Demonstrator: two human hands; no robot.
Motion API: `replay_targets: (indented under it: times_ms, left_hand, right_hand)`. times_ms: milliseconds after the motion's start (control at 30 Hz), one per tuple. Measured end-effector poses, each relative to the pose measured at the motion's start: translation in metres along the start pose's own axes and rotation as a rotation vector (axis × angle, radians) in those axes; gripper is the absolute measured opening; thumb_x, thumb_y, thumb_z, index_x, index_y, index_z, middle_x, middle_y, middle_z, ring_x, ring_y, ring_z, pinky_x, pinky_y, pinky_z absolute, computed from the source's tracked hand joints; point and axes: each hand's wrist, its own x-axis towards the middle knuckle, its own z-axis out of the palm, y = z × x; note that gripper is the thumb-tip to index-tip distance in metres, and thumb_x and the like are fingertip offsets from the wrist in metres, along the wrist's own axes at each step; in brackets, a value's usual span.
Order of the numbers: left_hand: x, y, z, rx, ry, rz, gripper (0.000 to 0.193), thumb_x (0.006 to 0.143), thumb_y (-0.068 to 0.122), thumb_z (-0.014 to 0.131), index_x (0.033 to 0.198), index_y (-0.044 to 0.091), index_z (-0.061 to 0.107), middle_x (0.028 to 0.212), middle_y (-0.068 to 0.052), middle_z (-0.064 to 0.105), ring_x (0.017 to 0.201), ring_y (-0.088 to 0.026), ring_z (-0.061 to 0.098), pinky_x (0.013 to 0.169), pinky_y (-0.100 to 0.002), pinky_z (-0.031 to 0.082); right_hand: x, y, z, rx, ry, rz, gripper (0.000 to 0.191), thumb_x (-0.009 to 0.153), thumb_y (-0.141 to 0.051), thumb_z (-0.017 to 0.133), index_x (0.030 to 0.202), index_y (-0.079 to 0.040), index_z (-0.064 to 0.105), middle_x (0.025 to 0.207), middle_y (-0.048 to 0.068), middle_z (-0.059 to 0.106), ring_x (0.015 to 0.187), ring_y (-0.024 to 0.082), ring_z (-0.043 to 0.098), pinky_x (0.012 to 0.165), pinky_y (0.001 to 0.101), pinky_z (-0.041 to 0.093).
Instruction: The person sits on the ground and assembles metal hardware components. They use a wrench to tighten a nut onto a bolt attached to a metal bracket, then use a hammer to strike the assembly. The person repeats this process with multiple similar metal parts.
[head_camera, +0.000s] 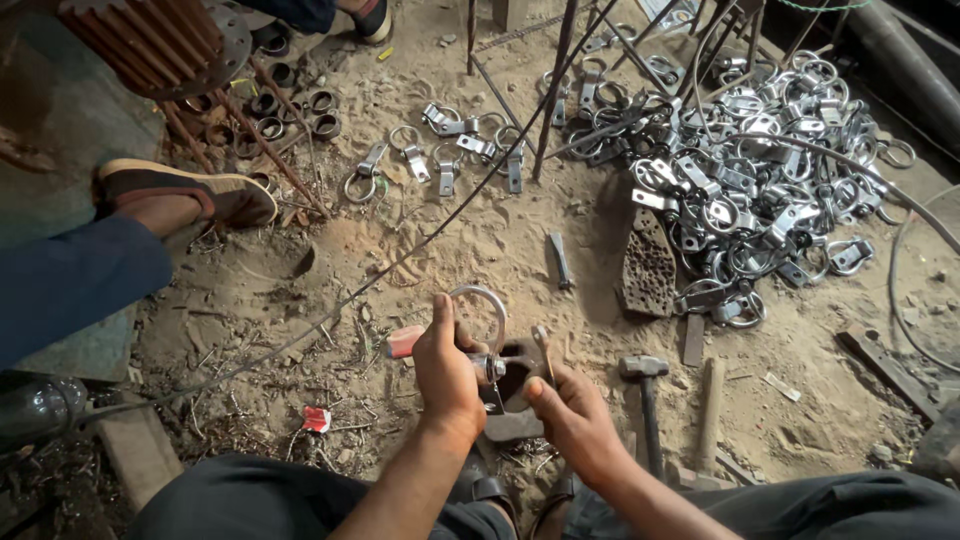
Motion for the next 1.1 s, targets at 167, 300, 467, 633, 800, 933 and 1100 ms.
replay_targets:
  times_ms: [167, 300, 467, 633, 800, 933, 1100]
  left_hand:
    - [0.001, -0.003, -0.004, 0.046, -0.069, 0.216, 0.054, 0.102, 0.053, 0.052, 0.068, 0.012, 0.044, 0.058, -0.001, 0.045, 0.047, -0.011, 0.045, 0.044, -0.026, 0.038]
    - [0.0, -0.007, -0.006, 0.129, -0.136, 0.372, 0.052, 0.103, 0.049, 0.052, 0.069, 0.009, 0.049, 0.059, 0.001, 0.045, 0.05, -0.01, 0.047, 0.047, -0.026, 0.042]
    - [-0.005, -0.016, -0.008, 0.163, -0.204, 0.501, 0.043, 0.103, 0.041, 0.057, 0.078, 0.006, 0.06, 0.063, 0.001, 0.052, 0.057, -0.006, 0.05, 0.052, -0.023, 0.042]
    - [-0.013, -0.012, -0.012, 0.306, -0.351, 0.706, 0.044, 0.106, 0.038, 0.058, 0.078, 0.003, 0.057, 0.067, 0.001, 0.054, 0.059, -0.006, 0.048, 0.051, -0.025, 0.038]
    - [-0.014, 0.002, -0.003, 0.289, -0.171, 0.482, 0.045, 0.104, 0.046, 0.05, 0.078, 0.01, 0.059, 0.062, 0.003, 0.051, 0.051, -0.006, 0.049, 0.045, -0.024, 0.037]
    - [-0.003, 0.01, 0.004, -0.066, 0.009, -0.087, 0.049, 0.1, 0.055, 0.055, 0.07, 0.017, 0.047, 0.058, 0.002, 0.043, 0.043, -0.01, 0.035, 0.037, -0.026, 0.026]
    - [0.0, 0.001, -0.002, -0.104, 0.076, -0.122, 0.049, 0.098, 0.055, 0.056, 0.069, 0.017, 0.046, 0.059, -0.001, 0.045, 0.042, -0.013, 0.041, 0.038, -0.029, 0.034]
  right_hand:
    - [-0.01, -0.011, 0.004, -0.08, -0.015, 0.093, 0.049, 0.105, -0.042, 0.043, 0.09, -0.003, 0.068, 0.063, -0.002, 0.048, 0.048, 0.007, 0.038, 0.041, 0.026, 0.029]
    - [-0.025, -0.017, 0.018, 0.127, -0.087, 0.339, 0.043, 0.105, -0.039, 0.043, 0.091, -0.003, 0.063, 0.061, 0.001, 0.043, 0.041, 0.009, 0.031, 0.038, 0.0262, 0.024]
    - [-0.035, -0.028, 0.026, 0.337, -0.103, 0.455, 0.044, 0.104, -0.042, 0.045, 0.093, -0.002, 0.06, 0.062, 0.004, 0.047, 0.04, 0.011, 0.033, 0.037, 0.0261, 0.028]
    - [-0.04, -0.029, 0.024, 0.434, -0.156, 0.511, 0.045, 0.104, -0.044, 0.046, 0.093, -0.002, 0.06, 0.064, 0.006, 0.051, 0.04, 0.012, 0.037, 0.036, 0.0263, 0.03]
    - [-0.032, -0.022, 0.022, 0.114, -0.173, 0.367, 0.042, 0.106, -0.041, 0.05, 0.094, -0.003, 0.061, 0.064, 0.005, 0.051, 0.046, 0.014, 0.045, 0.041, 0.0292, 0.035]
    - [-0.013, -0.028, 0.009, -0.802, -0.057, -0.332, 0.026, 0.103, -0.029, 0.061, 0.094, -0.005, 0.067, 0.067, 0.004, 0.059, 0.059, 0.013, 0.053, 0.054, 0.0291, 0.041]
    - [-0.008, -0.035, 0.0, -0.701, 0.141, -0.088, 0.026, 0.087, -0.029, 0.078, 0.092, -0.004, 0.073, 0.064, 0.007, 0.063, 0.06, 0.01, 0.05, 0.052, 0.0311, 0.041]
